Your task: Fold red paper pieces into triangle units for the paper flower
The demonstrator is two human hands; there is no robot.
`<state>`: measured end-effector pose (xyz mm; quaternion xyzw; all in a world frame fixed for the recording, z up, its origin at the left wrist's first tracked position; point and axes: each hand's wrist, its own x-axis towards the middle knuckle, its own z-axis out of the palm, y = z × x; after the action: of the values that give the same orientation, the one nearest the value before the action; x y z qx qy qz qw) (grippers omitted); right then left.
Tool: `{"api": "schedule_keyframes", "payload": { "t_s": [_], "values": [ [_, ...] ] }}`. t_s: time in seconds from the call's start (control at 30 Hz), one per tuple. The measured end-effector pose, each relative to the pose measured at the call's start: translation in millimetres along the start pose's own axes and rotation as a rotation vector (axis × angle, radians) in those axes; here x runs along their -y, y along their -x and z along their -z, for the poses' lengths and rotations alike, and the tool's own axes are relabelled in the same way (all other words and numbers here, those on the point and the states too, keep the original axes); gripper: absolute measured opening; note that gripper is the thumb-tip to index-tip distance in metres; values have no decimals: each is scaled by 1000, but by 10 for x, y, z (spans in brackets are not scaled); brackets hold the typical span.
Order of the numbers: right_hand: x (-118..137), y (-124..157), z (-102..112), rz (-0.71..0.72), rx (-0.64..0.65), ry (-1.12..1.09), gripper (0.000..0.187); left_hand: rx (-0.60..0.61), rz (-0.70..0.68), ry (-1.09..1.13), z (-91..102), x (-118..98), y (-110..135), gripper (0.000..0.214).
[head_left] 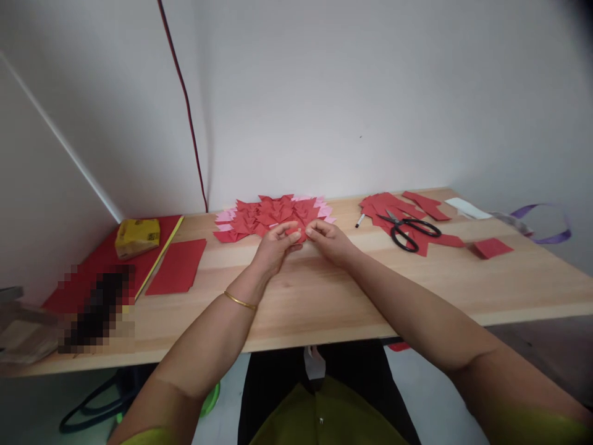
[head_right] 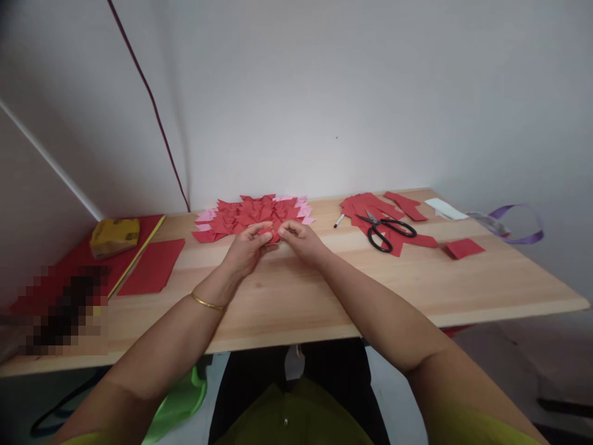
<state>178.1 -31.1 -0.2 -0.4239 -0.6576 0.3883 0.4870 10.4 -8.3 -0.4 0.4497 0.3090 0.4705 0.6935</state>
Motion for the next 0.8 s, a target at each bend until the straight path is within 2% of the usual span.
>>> {"api": "schedule_keyframes", "payload": {
  "t_s": [0.07,0.2,0.33,0.5,0.63,0.7,0.8],
  "values": [
    [1,-4,17,-2,-37,23,26,-24,-8,4,11,2,-1,38],
    [13,-12,43,28,-10,126,26,-97,-92,-59,21,19,-21,25],
    [17,-23,20,19,-63,186,29,-123,-120,-125,17,30,-26,19],
    [6,-20,-28,34,-25,207,22,-63,-68,-256,-1,20,21,18],
    [22,-9,-24,64,-13,245,23,-1,-103,-358,-1,12,42,21],
    [37,-7,-14,54,0,237,23,2,-122,-354,4,15,38,18],
    [66,-9,5,46,42,190,24,48,-89,-231,11,3,28,16]
  ]
}}
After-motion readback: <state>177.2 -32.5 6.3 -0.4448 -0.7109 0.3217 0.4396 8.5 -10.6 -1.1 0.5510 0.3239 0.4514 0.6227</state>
